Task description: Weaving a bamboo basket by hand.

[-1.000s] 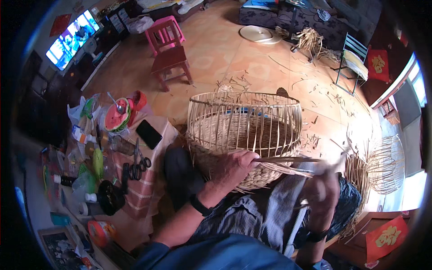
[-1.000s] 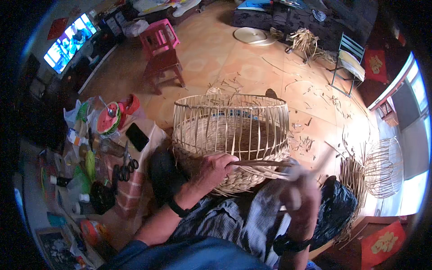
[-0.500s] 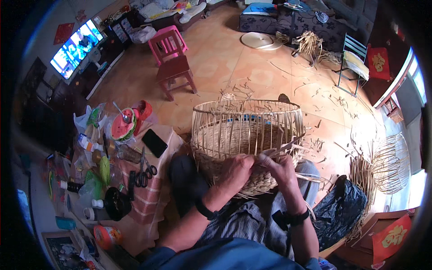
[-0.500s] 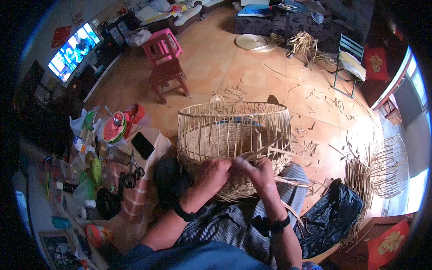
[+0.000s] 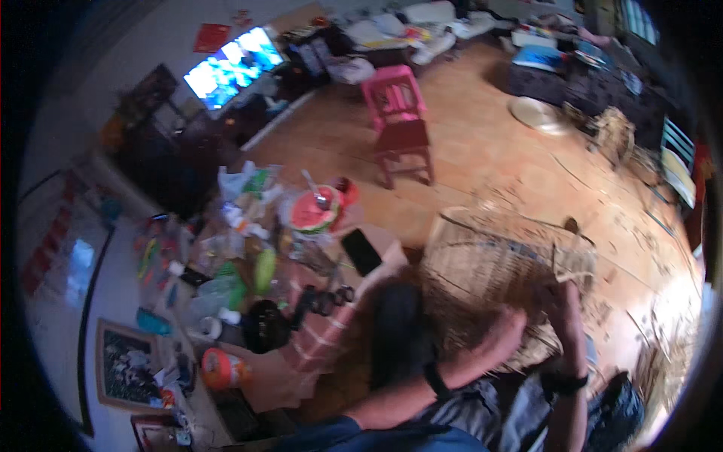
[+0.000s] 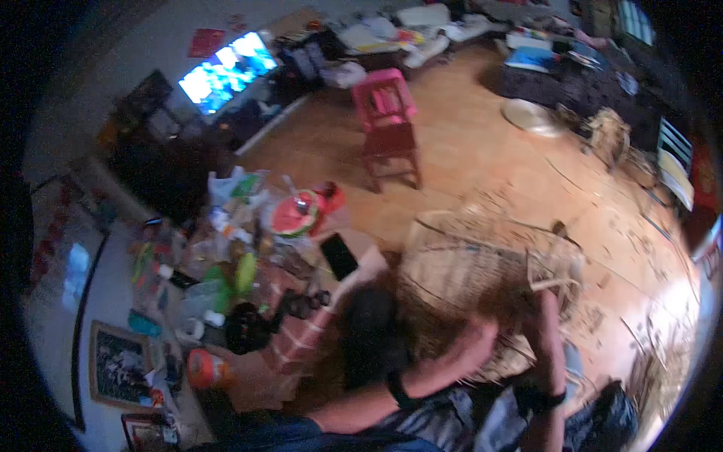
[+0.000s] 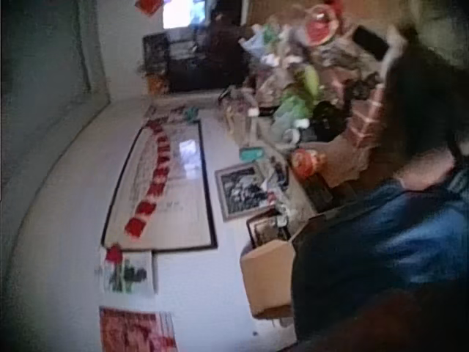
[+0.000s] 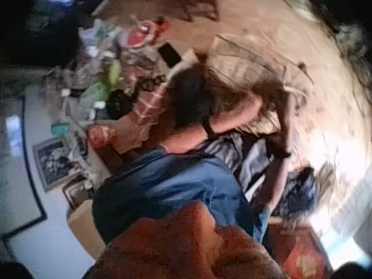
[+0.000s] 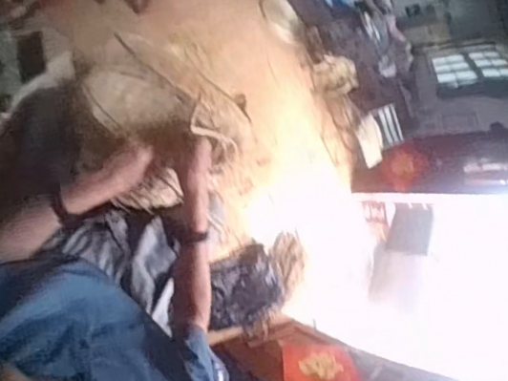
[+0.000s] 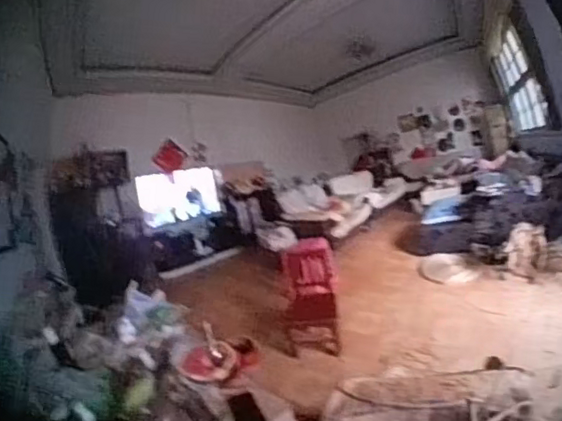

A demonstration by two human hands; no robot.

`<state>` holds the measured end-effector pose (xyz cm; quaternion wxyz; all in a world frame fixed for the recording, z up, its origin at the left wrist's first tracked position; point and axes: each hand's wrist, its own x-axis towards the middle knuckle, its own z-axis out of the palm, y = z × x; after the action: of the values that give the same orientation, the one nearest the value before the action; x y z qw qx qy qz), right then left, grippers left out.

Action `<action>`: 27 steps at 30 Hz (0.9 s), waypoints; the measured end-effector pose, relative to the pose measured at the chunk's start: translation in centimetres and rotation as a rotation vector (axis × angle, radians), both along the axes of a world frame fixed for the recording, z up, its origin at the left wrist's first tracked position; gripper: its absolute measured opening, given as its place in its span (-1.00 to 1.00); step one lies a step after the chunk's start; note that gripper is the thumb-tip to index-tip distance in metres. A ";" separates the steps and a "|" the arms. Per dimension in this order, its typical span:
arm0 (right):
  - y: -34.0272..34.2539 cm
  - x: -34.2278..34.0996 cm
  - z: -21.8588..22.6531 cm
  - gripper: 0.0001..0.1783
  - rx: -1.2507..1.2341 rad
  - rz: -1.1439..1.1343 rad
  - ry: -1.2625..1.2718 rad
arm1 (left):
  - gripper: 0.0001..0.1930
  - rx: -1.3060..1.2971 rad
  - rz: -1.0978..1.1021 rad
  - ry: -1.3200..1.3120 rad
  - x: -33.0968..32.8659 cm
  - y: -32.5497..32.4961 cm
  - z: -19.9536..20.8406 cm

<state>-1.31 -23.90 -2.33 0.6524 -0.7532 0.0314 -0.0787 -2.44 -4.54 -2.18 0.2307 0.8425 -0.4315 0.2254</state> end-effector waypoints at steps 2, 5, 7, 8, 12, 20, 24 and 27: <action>1.0 0.2 2.1 -0.89 -0.345 -0.038 0.007 | -0.89 -0.137 0.079 -0.214 -0.4 0.8 1.4; 2.3 0.7 3.2 -0.88 -0.631 -0.117 0.019 | -0.61 0.463 0.126 -0.255 -2.0 2.5 0.0; 2.3 0.4 3.0 -0.84 -0.909 -0.250 -0.127 | -0.61 0.507 0.154 -0.480 -1.2 3.0 -1.2; 3.3 0.4 4.2 -0.82 -0.918 -0.241 -0.097 | -0.62 0.549 0.173 -0.696 -0.5 3.3 -1.7; 2.0 -0.1 1.9 -0.92 -0.871 -0.335 0.082 | -0.75 0.211 0.093 -0.376 -0.5 1.7 0.3; 2.7 0.8 0.2 -0.89 -0.961 -0.279 -0.031 | -0.87 0.080 0.034 0.006 -0.1 0.1 -0.6; 5.0 0.3 3.4 -0.84 -0.976 -0.270 -0.216 | -0.90 -0.111 0.025 0.050 0.0 0.2 -1.5; 4.9 -0.5 4.0 -0.91 -0.843 -0.186 -0.135 | -0.90 -0.029 0.078 0.345 0.0 -0.2 -1.6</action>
<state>-1.81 -19.04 1.71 0.2788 -0.9407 0.0215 -0.1920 -2.45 -4.76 -3.79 0.3046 0.8813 -0.3492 0.0926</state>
